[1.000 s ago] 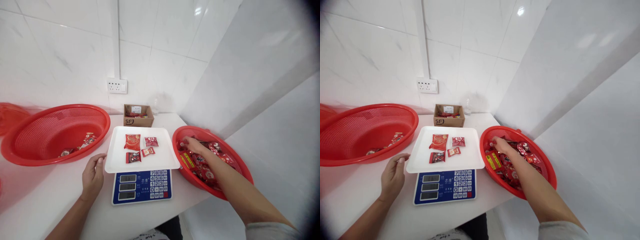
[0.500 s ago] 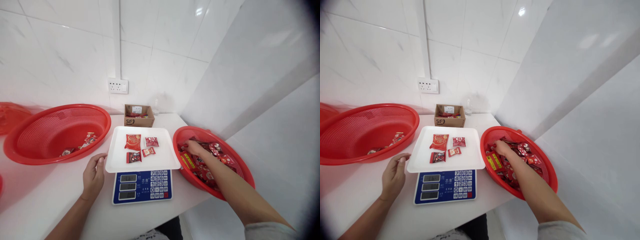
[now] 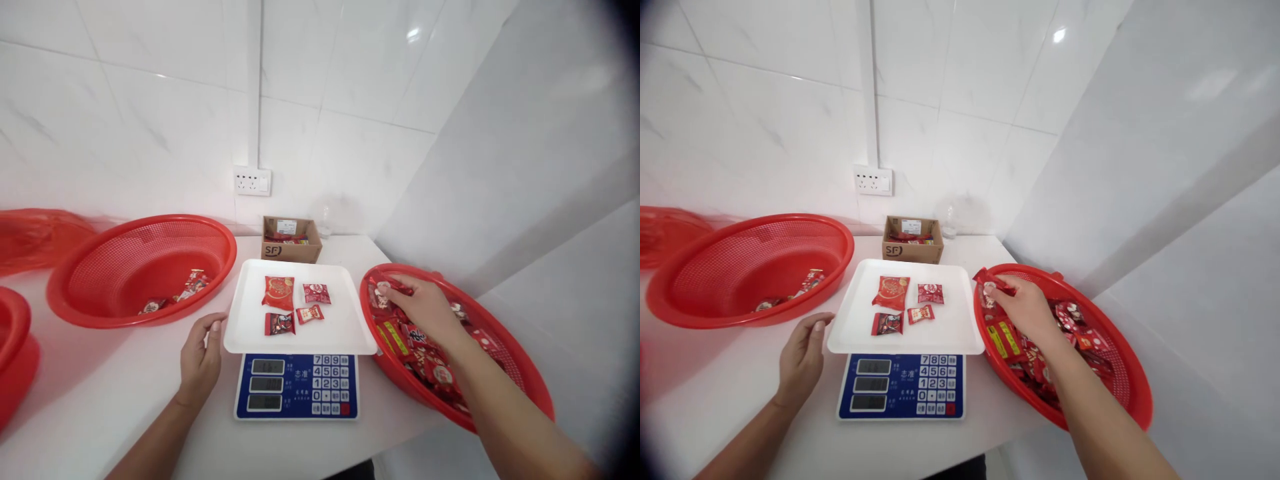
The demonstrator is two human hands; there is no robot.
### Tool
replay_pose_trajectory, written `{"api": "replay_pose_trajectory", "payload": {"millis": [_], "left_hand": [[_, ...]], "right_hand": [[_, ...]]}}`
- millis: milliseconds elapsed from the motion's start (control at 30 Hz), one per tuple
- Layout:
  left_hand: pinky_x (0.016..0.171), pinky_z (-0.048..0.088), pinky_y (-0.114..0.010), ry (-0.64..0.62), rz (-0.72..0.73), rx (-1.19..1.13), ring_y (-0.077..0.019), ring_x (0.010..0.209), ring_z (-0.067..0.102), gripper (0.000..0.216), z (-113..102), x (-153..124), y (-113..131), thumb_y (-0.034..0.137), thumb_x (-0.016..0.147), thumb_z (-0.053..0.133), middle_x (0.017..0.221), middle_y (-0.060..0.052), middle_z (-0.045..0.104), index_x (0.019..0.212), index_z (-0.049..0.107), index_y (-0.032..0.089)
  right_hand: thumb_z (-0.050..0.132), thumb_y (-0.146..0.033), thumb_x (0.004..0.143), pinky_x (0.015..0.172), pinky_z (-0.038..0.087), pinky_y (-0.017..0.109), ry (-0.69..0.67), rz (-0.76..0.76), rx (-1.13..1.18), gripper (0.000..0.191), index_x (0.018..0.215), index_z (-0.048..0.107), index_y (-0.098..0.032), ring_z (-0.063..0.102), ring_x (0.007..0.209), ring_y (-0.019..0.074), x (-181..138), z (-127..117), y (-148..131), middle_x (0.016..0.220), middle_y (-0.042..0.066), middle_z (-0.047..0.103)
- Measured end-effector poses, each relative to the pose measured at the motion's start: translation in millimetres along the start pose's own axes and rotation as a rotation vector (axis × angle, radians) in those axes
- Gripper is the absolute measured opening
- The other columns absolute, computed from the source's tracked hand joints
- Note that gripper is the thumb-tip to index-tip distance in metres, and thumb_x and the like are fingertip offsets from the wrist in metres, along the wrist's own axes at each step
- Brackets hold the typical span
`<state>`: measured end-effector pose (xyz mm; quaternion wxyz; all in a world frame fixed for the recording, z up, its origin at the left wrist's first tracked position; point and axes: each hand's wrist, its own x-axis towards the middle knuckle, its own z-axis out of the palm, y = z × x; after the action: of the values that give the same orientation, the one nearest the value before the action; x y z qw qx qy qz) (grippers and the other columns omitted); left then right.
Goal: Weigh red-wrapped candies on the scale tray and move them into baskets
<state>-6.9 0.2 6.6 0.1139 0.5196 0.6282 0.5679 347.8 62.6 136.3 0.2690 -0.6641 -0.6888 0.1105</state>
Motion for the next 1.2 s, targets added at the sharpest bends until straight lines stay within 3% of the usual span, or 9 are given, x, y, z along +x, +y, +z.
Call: {"api": "replay_pose_trajectory", "payload": {"millis": [167, 267, 433, 633, 800, 1200], "left_hand": [[0.082, 0.051, -0.032, -0.005, 0.020, -0.004, -0.0209, 0.091, 0.064, 0.029, -0.5, -1.3, 1.5, 0.040, 0.090, 0.043, 0.094, -0.007, 0.068, 0.095, 0.063, 0.019], [0.081, 0.051, -0.032, -0.009, 0.025, -0.007, -0.0207, 0.091, 0.064, 0.029, -1.2, -1.6, 2.9, 0.039, 0.091, 0.043, 0.094, -0.007, 0.068, 0.095, 0.063, 0.019], [0.081, 0.052, -0.033, -0.008, 0.030, -0.012, -0.0212, 0.091, 0.064, 0.029, -1.5, -1.1, 2.6, 0.039, 0.090, 0.043, 0.094, -0.007, 0.068, 0.095, 0.063, 0.019], [0.082, 0.052, -0.034, -0.016, 0.029, -0.010, -0.0219, 0.091, 0.064, 0.027, -2.0, -0.9, 4.0, 0.038, 0.090, 0.044, 0.094, -0.007, 0.069, 0.094, 0.063, 0.019], [0.081, 0.052, -0.035, -0.014, 0.038, -0.011, -0.0220, 0.090, 0.064, 0.028, -2.8, -0.9, 4.8, 0.038, 0.090, 0.043, 0.093, -0.007, 0.068, 0.094, 0.063, 0.019], [0.081, 0.051, -0.034, -0.025, 0.020, -0.011, -0.0220, 0.091, 0.064, 0.029, -1.6, -1.8, 2.1, 0.039, 0.090, 0.043, 0.095, -0.007, 0.068, 0.095, 0.063, 0.019]], "right_hand": [[0.059, -0.038, 0.080, 0.074, 0.052, 0.033, -0.123, -0.067, 0.278, 0.027, 0.091, 0.073, -0.019, 0.069, 0.083, 0.0245, -37.3, 30.2, -40.4, 0.088, 0.004, 0.076], [0.055, -0.039, 0.082, 0.075, 0.053, 0.035, -0.200, -0.101, 0.395, 0.030, 0.095, 0.073, -0.018, 0.069, 0.084, 0.0246, -45.9, 54.2, -51.1, 0.092, 0.005, 0.076], [0.044, -0.040, 0.089, 0.093, 0.049, 0.040, -0.120, -0.112, 0.372, 0.039, 0.113, 0.066, -0.017, 0.064, 0.107, 0.0254, -47.0, 78.5, -50.5, 0.115, 0.010, 0.070], [0.039, -0.034, 0.093, 0.099, 0.046, 0.042, -0.093, -0.183, 0.299, 0.040, 0.125, 0.060, -0.022, 0.059, 0.116, 0.0246, -39.2, 87.2, -56.0, 0.124, 0.009, 0.065], [0.042, -0.027, 0.092, 0.105, 0.040, 0.046, -0.097, -0.249, 0.232, 0.048, 0.140, 0.044, -0.024, 0.049, 0.128, 0.0247, -35.7, 94.5, -67.5, 0.137, 0.010, 0.054], [0.055, -0.018, 0.086, 0.092, 0.048, 0.045, -0.222, -0.325, 0.100, 0.023, 0.104, 0.068, -0.021, 0.057, 0.106, 0.0274, -64.7, 93.7, -59.1, 0.107, 0.009, 0.067]]}}
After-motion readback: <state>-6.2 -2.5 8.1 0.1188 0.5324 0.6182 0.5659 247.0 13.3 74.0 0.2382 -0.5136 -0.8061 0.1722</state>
